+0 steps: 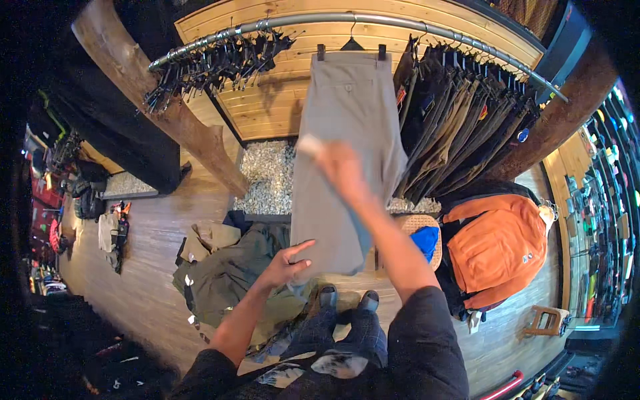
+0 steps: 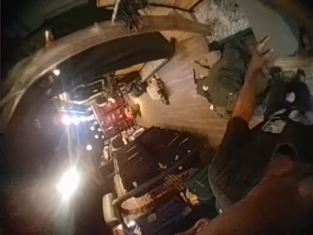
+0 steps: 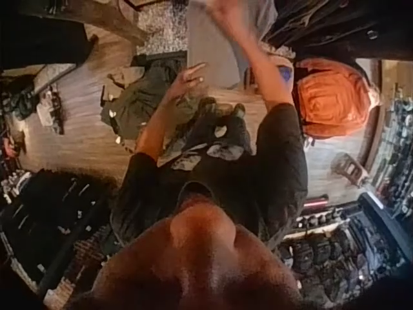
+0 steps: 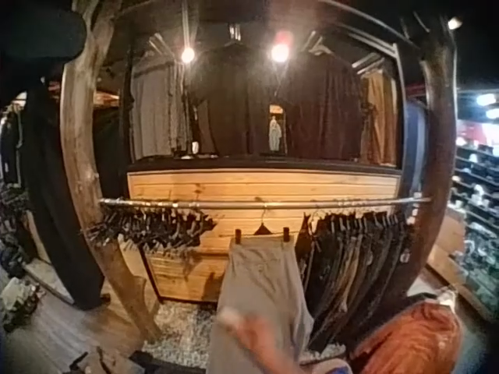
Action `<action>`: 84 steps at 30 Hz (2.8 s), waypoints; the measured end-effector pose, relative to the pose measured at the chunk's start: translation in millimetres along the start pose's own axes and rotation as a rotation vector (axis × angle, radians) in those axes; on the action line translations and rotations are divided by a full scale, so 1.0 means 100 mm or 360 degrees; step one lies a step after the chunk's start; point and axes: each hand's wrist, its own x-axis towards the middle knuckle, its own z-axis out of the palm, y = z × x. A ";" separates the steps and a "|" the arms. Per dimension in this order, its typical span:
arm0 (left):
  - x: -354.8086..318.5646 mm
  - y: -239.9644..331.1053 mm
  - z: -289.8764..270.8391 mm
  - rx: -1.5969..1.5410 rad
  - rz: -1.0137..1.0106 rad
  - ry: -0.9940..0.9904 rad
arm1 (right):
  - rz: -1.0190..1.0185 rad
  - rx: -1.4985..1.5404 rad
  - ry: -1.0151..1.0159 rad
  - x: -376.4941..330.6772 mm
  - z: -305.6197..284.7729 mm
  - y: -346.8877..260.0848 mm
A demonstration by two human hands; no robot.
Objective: Hanging pants on hangers, brushing them with a clothes brush, and placing them on a retail display rack.
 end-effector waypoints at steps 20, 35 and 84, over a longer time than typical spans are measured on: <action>0.09 -0.42 0.04 -0.0066 0.0165 0.0208 | 0.0386 0.0321 0.0199 -1.87 -0.42 -0.69; -0.39 -0.12 0.69 -0.0745 0.0098 0.0310 | 0.1869 0.2405 -0.0468 -3.19 -0.98 0.18; -1.61 -1.16 1.92 -0.0525 -0.0133 -0.0204 | 0.2100 0.1267 0.0216 -4.17 -2.09 -1.55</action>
